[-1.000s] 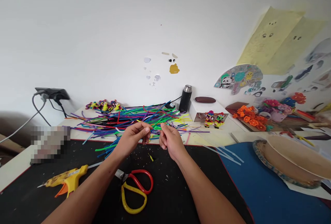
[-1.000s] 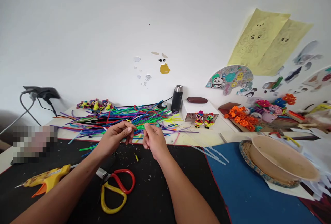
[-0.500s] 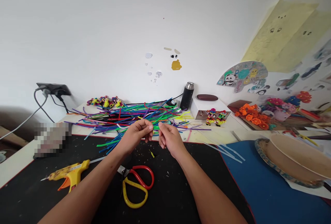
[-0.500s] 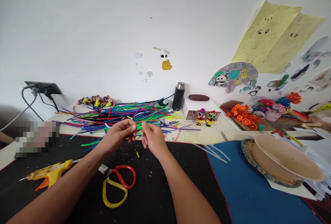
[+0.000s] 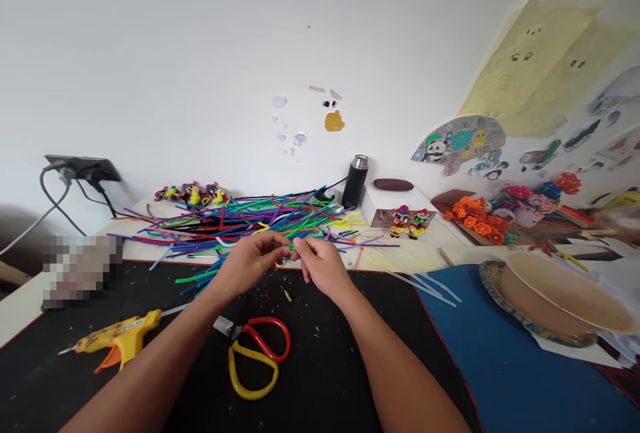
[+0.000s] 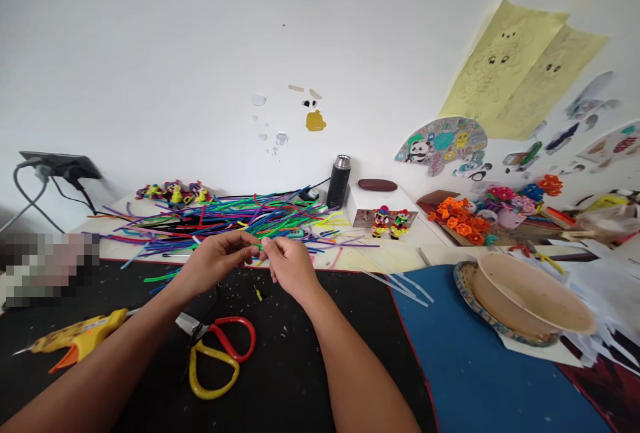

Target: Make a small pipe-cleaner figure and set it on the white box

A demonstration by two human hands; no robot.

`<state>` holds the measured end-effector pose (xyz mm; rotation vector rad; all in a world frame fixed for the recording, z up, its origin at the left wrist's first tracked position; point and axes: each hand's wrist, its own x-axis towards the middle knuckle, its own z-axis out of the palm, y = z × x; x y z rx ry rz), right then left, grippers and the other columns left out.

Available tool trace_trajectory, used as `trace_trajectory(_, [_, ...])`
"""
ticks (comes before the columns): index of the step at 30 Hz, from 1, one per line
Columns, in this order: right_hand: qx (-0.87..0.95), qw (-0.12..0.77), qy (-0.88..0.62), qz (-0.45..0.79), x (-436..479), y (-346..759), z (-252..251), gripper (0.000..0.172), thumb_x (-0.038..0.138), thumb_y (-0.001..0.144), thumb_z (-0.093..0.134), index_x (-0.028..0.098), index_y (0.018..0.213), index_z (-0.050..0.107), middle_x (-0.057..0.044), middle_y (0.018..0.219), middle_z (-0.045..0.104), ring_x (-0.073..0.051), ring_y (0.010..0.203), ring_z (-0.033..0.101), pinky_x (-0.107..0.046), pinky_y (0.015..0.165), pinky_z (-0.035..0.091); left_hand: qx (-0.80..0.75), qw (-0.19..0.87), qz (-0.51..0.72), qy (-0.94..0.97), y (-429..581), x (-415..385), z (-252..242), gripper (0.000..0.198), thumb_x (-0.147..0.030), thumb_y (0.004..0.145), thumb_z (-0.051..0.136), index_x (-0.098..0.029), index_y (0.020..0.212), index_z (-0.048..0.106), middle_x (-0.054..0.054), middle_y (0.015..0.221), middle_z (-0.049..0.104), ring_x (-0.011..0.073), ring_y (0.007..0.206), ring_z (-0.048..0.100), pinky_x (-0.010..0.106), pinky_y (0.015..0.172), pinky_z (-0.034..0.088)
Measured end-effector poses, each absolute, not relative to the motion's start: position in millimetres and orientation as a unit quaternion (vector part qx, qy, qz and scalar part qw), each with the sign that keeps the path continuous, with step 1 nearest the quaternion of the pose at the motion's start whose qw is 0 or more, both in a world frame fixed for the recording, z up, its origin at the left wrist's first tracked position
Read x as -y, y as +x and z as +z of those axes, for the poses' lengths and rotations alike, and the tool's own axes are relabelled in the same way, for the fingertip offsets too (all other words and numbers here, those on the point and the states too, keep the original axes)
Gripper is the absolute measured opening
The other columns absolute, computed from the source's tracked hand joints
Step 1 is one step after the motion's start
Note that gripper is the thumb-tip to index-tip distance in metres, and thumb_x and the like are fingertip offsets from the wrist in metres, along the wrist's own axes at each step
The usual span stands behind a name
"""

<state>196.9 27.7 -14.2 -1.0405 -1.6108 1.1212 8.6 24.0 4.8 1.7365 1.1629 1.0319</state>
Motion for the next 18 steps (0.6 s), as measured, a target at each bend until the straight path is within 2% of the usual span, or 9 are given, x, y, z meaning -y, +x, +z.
trace_trajectory(5, [0.485,0.585,-0.415,0.5,-44.5,219.2,-3.7,0.052,0.07,0.088,0.064,0.021,0.07,0.063,0.006,0.042,0.046,-0.011,0.036,0.043,-0.025,0.041,0.034,-0.479,0.382,0.323,0.722,17.7,-19.8,4.6,0.017,-0.041,0.09,0.065,-0.024,0.088,0.067,0.001,0.072,0.074,0.0217,0.066,0.068,0.029,0.062,0.048])
trace_trajectory(8, [0.412,0.638,-0.4,0.514,-51.8,229.6,0.2,0.049,0.066,0.084,0.069,0.02,0.068,0.062,0.008,0.043,0.042,-0.01,0.035,0.042,-0.023,0.038,0.028,-0.496,0.303,0.223,0.783,32.5,-15.0,8.5,0.007,-0.031,0.091,0.06,-0.026,0.088,0.064,0.001,0.074,0.075,0.023,0.067,0.068,0.03,0.06,0.042])
trace_trajectory(12, [0.399,0.64,-0.38,0.536,-53.1,230.9,0.7,0.046,0.062,0.084,0.071,0.02,0.068,0.061,0.008,0.043,0.042,-0.01,0.035,0.042,-0.023,0.037,0.027,-0.485,0.206,0.154,0.836,62.1,-10.1,4.0,0.004,-0.025,0.089,0.062,-0.025,0.091,0.065,0.003,0.08,0.075,0.0244,0.071,0.066,0.031,0.061,0.036])
trace_trajectory(18, [0.396,0.635,-0.37,0.55,-51.7,229.0,1.4,0.046,0.062,0.083,0.072,0.02,0.069,0.062,0.008,0.043,0.043,-0.01,0.035,0.043,-0.023,0.036,0.028,-0.433,0.157,0.105,0.881,96.8,-1.3,-17.2,0.006,-0.018,0.089,0.063,-0.02,0.091,0.068,0.011,0.099,0.074,0.031,0.094,0.068,0.037,0.077,0.045])
